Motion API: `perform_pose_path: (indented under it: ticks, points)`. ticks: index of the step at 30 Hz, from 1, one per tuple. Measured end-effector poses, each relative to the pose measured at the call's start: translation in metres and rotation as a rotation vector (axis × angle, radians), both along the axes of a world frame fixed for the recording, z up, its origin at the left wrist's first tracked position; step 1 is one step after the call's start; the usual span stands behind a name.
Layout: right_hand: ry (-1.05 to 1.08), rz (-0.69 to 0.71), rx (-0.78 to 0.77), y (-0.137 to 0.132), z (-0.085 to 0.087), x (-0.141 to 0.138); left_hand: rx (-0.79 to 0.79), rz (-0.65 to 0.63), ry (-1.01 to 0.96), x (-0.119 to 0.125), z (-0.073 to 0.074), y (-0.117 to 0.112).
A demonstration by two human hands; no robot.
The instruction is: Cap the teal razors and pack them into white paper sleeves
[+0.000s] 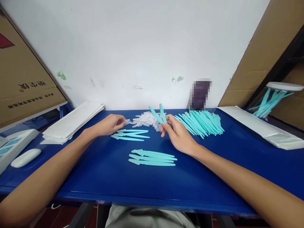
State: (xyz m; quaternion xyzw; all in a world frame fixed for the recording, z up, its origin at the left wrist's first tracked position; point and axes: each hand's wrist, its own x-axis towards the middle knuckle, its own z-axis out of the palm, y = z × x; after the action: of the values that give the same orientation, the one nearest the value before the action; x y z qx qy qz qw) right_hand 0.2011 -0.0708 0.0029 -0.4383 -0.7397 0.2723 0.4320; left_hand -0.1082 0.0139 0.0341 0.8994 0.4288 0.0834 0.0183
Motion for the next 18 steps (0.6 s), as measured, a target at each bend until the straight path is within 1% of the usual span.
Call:
perform_pose_path:
  ticks: [2,4,6,8,11,15,18]
  points:
    - [-0.002,0.021,-0.024,-0.004,0.001,-0.003,-0.042,-0.096,-0.157,0.013,0.002,-0.012]
    - [0.014,0.042,-0.071,-0.008,0.003,-0.008,-0.066,-0.187,-0.272,0.029,0.001,-0.025]
    - [0.047,0.072,-0.135,-0.012,0.005,-0.014,-0.056,-0.267,-0.357,0.045,-0.001,-0.038]
    - [0.074,0.091,-0.184,-0.014,0.008,-0.019,-0.042,-0.314,-0.415,0.058,-0.005,-0.048]
    - [0.070,0.066,-0.164,-0.015,0.009,-0.021,-0.048,-0.328,-0.482,0.070,-0.009,-0.058]
    - [0.056,-0.006,-0.101,-0.011,0.007,-0.017,-0.096,-0.314,-0.597,0.072,-0.012,-0.060]
    - [0.123,-0.041,-0.146,-0.008,0.005,-0.014,-0.070,-0.265,-0.684,0.070,-0.013,-0.059]
